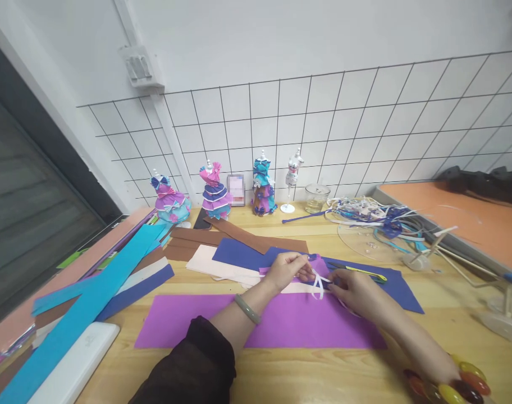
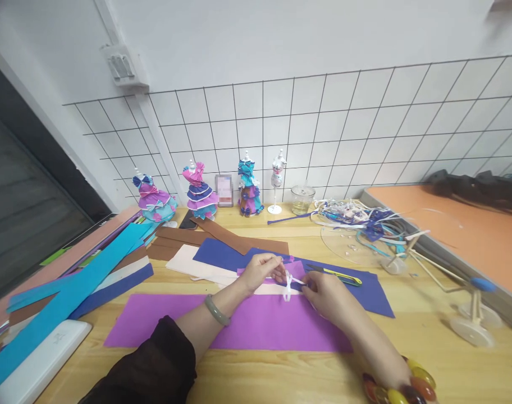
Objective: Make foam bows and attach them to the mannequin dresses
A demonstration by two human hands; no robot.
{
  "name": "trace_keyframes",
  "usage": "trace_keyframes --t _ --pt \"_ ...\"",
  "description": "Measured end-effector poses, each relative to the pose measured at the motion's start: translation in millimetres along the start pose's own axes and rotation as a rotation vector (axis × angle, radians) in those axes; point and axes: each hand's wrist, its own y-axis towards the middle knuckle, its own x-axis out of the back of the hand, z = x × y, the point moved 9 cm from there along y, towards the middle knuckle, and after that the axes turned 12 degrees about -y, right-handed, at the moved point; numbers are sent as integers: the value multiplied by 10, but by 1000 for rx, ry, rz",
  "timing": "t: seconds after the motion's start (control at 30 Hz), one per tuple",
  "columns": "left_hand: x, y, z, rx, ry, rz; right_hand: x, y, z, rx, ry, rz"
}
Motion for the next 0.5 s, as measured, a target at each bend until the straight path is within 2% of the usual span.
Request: trace_keyframes --t 0.1,0.3,0.5 --pt "13 -9 -10 -62 73 -37 131 -12 -129 -131 -33 -71" --pt "19 -63 -34 -172 291 -84 348 -69 -302 -212 -93 -211" --pt "134 -59 -102 -172 166 -157 736 -128 -414 -207 -198 -489"
